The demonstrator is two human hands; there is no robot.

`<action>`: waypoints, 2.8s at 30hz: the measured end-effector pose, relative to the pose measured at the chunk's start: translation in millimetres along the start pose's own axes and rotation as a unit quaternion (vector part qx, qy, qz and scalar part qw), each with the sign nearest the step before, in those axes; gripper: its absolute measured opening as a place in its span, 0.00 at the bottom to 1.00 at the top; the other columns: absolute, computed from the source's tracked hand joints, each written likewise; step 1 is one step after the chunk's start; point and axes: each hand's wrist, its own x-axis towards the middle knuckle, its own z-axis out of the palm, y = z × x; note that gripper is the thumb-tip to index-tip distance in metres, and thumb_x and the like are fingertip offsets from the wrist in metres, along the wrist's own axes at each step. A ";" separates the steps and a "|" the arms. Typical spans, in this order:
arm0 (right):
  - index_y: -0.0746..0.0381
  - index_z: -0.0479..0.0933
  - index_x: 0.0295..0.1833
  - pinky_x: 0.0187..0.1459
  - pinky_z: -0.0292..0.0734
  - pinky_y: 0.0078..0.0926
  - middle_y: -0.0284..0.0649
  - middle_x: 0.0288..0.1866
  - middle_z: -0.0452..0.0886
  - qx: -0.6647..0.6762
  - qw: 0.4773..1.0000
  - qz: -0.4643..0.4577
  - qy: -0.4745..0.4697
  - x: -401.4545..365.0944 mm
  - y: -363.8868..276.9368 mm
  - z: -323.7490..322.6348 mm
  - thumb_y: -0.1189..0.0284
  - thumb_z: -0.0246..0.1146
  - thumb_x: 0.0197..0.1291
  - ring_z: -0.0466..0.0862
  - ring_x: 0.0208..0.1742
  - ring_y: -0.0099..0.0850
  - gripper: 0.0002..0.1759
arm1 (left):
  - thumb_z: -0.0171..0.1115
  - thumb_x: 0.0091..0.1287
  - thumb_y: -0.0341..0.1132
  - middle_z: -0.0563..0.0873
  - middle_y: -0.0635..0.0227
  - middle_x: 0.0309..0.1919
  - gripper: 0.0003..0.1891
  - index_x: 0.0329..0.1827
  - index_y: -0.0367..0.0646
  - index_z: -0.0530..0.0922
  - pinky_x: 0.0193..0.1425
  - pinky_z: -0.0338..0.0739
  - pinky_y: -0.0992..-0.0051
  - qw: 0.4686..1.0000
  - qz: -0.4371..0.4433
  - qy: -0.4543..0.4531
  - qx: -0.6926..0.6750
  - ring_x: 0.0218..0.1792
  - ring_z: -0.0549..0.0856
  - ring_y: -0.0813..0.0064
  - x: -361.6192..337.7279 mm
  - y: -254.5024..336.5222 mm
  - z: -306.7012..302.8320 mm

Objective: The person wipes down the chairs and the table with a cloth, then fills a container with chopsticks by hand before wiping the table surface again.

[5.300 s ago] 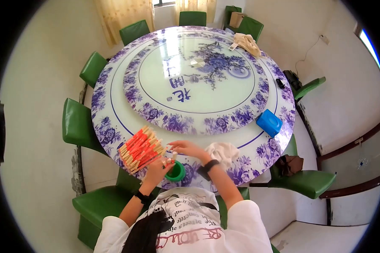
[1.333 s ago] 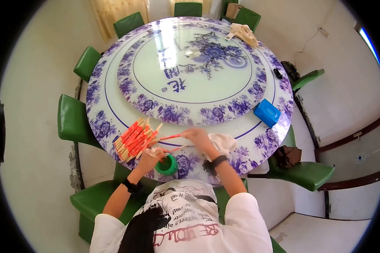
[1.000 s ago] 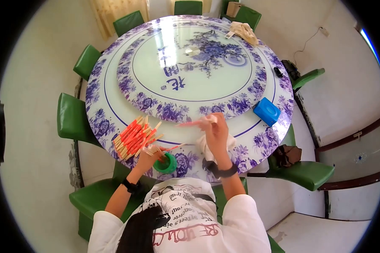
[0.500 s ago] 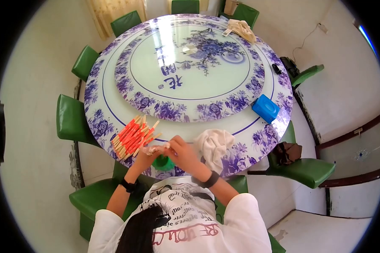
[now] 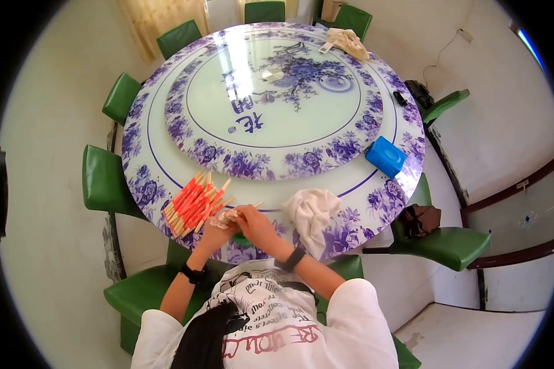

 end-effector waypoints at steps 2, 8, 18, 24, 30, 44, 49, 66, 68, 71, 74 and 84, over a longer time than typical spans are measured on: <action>0.63 0.72 0.52 0.38 0.78 0.33 0.45 0.41 0.79 0.033 0.999 -0.008 -0.011 2.3 -2.0 -2.9 0.75 0.62 0.60 0.81 0.38 0.43 0.15 | 0.63 0.62 0.33 0.86 0.60 0.29 0.08 0.43 0.43 0.83 0.35 0.78 0.72 0.997 0.047 0.051 0.021 0.29 0.85 0.68 1.6 -19.8 11.4; 0.62 0.72 0.56 0.43 0.78 0.33 0.44 0.40 0.81 0.110 0.991 0.079 -0.014 21.1 21.0 -28.1 0.75 0.61 0.60 0.82 0.40 0.41 0.18 | 0.65 0.62 0.35 0.85 0.64 0.23 0.07 0.40 0.44 0.84 0.29 0.77 0.72 0.996 0.059 0.050 0.050 0.22 0.84 0.71 4.9 -20.4 4.2; 0.62 0.74 0.38 0.44 0.74 0.43 0.49 0.39 0.75 -0.272 0.950 0.006 -0.152 -19.0 155.6 39.8 0.61 0.68 0.52 0.75 0.46 0.48 0.17 | 0.64 0.62 0.35 0.83 0.62 0.25 0.07 0.41 0.47 0.84 0.31 0.76 0.73 0.997 0.012 -0.050 -0.049 0.25 0.84 0.67 -4.0 -18.1 11.1; 0.63 0.74 0.30 0.41 0.75 0.41 0.46 0.33 0.77 -0.249 0.958 0.038 -0.137 -9.8 123.8 -7.3 0.63 0.68 0.53 0.77 0.39 0.44 0.15 | 0.64 0.62 0.33 0.84 0.63 0.26 0.05 0.37 0.43 0.82 0.31 0.76 0.71 0.996 0.079 -0.023 -0.030 0.26 0.83 0.66 -3.6 -22.9 12.3; 0.63 0.81 0.34 0.35 0.74 0.25 0.35 0.29 0.80 0.053 0.974 0.195 0.106 18.4 6.3 -108.7 0.79 0.66 0.53 0.80 0.34 0.28 0.02 | 0.64 0.62 0.32 0.84 0.62 0.27 0.05 0.38 0.45 0.83 0.30 0.76 0.73 0.998 0.068 0.000 -0.012 0.24 0.84 0.68 -1.1 -14.5 10.0; 0.63 0.75 0.33 0.30 0.72 0.31 0.41 0.29 0.80 0.057 0.998 0.008 -0.015 24.3 -56.5 -96.6 0.77 0.63 0.58 0.77 0.27 0.35 0.03 | 0.64 0.62 0.28 0.86 0.63 0.31 0.05 0.40 0.39 0.82 0.32 0.79 0.77 0.996 0.071 -0.049 -0.023 0.26 0.85 0.76 1.0 -16.4 2.2; 0.61 0.75 0.36 0.33 0.74 0.37 0.43 0.31 0.76 -0.016 0.991 -0.081 -0.104 12.0 12.8 -24.7 0.75 0.62 0.53 0.78 0.33 0.44 0.05 | 0.64 0.63 0.37 0.85 0.60 0.31 0.09 0.44 0.46 0.82 0.31 0.76 0.68 0.995 0.043 -0.070 0.055 0.29 0.83 0.59 1.7 -11.1 -5.7; 0.63 0.77 0.50 0.44 0.77 0.33 0.44 0.39 0.83 0.113 0.983 0.123 -0.078 38.3 45.6 -5.2 0.67 0.63 0.62 0.83 0.47 0.37 0.14 | 0.63 0.63 0.40 0.85 0.62 0.22 0.09 0.35 0.44 0.84 0.27 0.77 0.69 0.998 -0.018 0.055 0.021 0.23 0.85 0.63 -23.8 -20.9 2.9; 0.63 0.77 0.50 0.46 0.76 0.34 0.46 0.40 0.81 0.020 0.997 -0.012 -0.070 51.8 70.0 30.4 0.67 0.64 0.60 0.82 0.44 0.39 0.15 | 0.64 0.63 0.40 0.86 0.62 0.22 0.09 0.37 0.45 0.86 0.27 0.77 0.72 0.994 -0.054 0.077 -0.053 0.22 0.86 0.67 -30.8 -30.4 5.0; 0.61 0.73 0.55 0.48 0.74 0.39 0.46 0.48 0.77 -0.084 0.983 -0.116 -0.113 64.9 84.4 74.8 0.65 0.68 0.52 0.77 0.52 0.44 0.24 | 0.63 0.63 0.40 0.86 0.63 0.25 0.09 0.35 0.45 0.85 0.28 0.78 0.71 0.985 -0.089 0.111 -0.099 0.23 0.85 0.65 -39.6 -17.1 1.7; 0.58 0.70 0.58 0.47 0.73 0.38 0.42 0.45 0.77 -0.204 0.947 -0.124 -0.215 65.1 107.5 104.2 0.59 0.71 0.46 0.77 0.48 0.42 0.33 | 0.63 0.64 0.41 0.86 0.64 0.26 0.09 0.33 0.46 0.83 0.29 0.78 0.69 0.991 0.010 0.115 0.063 0.24 0.84 0.62 -42.6 -21.5 -4.6; 0.52 0.81 0.34 0.46 0.66 0.34 0.32 0.30 0.77 -0.305 0.920 -0.111 -0.220 32.1 119.1 49.4 0.61 0.65 0.52 0.77 0.42 0.33 0.07 | 0.63 0.64 0.42 0.82 0.62 0.19 0.09 0.33 0.47 0.83 0.27 0.75 0.67 0.989 -0.045 0.134 0.045 0.23 0.83 0.60 -45.1 -26.5 5.1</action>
